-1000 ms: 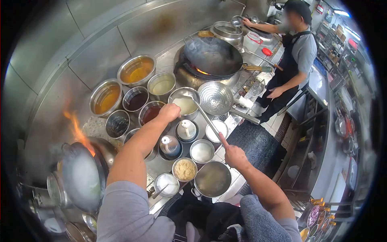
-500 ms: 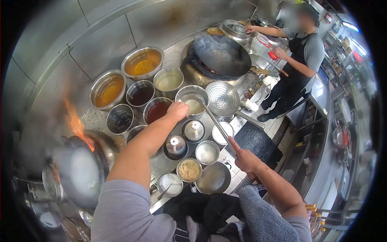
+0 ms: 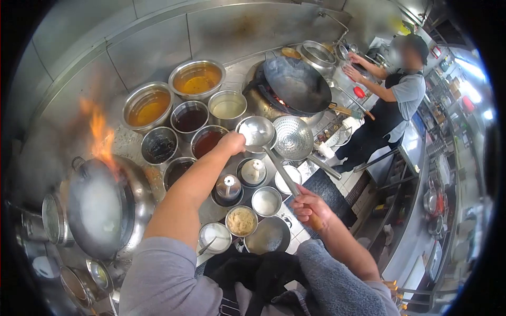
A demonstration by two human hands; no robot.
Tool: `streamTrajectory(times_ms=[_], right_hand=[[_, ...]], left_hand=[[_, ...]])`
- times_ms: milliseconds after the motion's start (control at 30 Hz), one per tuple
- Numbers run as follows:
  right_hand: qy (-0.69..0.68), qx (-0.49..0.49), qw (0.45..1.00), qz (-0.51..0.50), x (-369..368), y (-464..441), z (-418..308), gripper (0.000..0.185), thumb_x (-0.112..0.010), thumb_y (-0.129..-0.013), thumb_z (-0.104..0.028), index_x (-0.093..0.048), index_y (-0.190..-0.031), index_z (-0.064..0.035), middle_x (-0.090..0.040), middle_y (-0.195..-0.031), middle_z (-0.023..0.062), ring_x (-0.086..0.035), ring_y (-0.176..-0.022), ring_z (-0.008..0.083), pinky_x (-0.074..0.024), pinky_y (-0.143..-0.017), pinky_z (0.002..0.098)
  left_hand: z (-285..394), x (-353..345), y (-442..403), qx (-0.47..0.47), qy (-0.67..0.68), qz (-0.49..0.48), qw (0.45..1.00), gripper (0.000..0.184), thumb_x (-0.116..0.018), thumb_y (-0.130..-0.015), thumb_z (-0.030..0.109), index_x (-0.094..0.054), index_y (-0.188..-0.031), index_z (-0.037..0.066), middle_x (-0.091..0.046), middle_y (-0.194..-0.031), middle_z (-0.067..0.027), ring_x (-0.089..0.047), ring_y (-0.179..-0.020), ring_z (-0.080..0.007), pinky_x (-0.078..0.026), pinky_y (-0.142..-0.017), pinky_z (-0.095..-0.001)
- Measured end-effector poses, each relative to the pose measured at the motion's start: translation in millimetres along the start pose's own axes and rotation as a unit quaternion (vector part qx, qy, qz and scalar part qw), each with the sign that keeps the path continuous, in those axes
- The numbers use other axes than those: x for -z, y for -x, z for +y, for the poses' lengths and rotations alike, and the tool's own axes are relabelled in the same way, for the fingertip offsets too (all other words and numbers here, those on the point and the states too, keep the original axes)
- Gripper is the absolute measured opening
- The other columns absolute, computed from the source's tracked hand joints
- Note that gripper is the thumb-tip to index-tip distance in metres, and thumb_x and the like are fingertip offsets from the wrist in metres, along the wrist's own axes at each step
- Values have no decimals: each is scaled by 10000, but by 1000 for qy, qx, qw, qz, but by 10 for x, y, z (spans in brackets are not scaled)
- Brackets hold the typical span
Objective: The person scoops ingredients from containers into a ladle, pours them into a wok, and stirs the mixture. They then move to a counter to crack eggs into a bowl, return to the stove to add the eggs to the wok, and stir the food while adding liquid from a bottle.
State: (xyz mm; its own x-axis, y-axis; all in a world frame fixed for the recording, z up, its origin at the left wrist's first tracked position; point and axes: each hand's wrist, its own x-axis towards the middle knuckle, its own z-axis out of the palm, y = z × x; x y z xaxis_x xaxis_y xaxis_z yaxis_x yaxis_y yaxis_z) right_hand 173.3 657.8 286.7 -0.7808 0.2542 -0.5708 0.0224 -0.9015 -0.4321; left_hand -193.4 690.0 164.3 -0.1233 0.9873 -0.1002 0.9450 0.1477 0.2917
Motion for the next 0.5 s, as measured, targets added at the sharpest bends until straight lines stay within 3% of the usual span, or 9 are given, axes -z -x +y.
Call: streamTrajectory(times_ms=[67, 100, 133, 200, 267, 333, 433, 500], right_hand=[[-16, 5, 1000, -26, 93, -53, 82, 556, -477, -935, -42, -334, -1438, -232, -469, -776, 36, -387, -466, 50, -344, -415, 210], [-34, 7, 998, -49, 135, -63, 104, 555, -478, -937, -45, -337, -1436, -241, -469, -775, 35, -387, -465, 50, -343, -417, 208], [-54, 8, 996, -72, 175, -67, 128, 554, -479, -938, -49, -340, -1435, -250, -468, -773, 34, -387, -464, 51, -343, -419, 206], [-54, 11, 994, -92, 252, -53, 172, 552, -481, -943, -58, -349, -1427, -287, -463, -768, 34, -393, -468, 61, -357, -430, 210], [-60, 30, 995, -73, 309, -24, 218, 575, -481, -942, -53, -338, -1431, -318, -465, -771, 39, -403, -475, 78, -370, -436, 219], [-36, 41, 996, -76, 338, 20, 226, 596, -480, -937, -46, -318, -1440, -323, -463, -764, 40, -405, -478, 84, -377, -440, 226], [30, 65, 995, -67, 393, 44, 181, 640, -478, -927, -35, -271, -1458, -326, -456, -743, 39, -407, -482, 93, -384, -444, 238], [86, 81, 992, -53, 423, 22, 157, 689, -473, -907, -21, -218, -1473, -322, -441, -702, 34, -407, -481, 102, -384, -435, 253]], left_hand=[[-140, 74, 159, -3, 60, 41, 997, 312, -721, -773, 214, -710, -1050, 70, -704, -987, -156, -682, -931, -313, -543, -798, -403], [-141, 207, 359, 9, 166, 105, 980, 346, -714, -785, 178, -675, -1103, 47, -701, -954, -171, -686, -891, -286, -541, -767, -381], [-146, 324, 588, 18, 268, 168, 949, 384, -708, -797, 142, -641, -1156, 23, -697, -920, -186, -690, -850, -259, -539, -736, -359], [-223, 418, 1160, 47, 387, 192, 901, 384, -677, -861, 119, -589, -1217, 7, -695, -932, -114, -653, -771, -158, -517, -669, -284], [-320, 357, 1916, 106, 516, 210, 823, 395, -660, -885, 163, -580, -1240, 9, -693, -934, -87, -650, -776, -123, -520, -680, -252], [-277, 347, 2818, 206, 515, 235, 798, 359, -653, -893, 133, -587, -1226, 18, -680, -966, -78, -638, -742, -112, -507, -627, -227], [-396, -55, 4122, 318, 534, 324, 713, 369, -656, -875, 116, -573, -1218, 8, -679, -920, -70, -626, -726, -110, -497, -605, -236], [-379, -250, 4902, 380, 493, 358, 696, 323, -595, -909, 144, -566, -1210, 33, -663, -933, -82, -606, -700, -118, -488, -578, -241]])
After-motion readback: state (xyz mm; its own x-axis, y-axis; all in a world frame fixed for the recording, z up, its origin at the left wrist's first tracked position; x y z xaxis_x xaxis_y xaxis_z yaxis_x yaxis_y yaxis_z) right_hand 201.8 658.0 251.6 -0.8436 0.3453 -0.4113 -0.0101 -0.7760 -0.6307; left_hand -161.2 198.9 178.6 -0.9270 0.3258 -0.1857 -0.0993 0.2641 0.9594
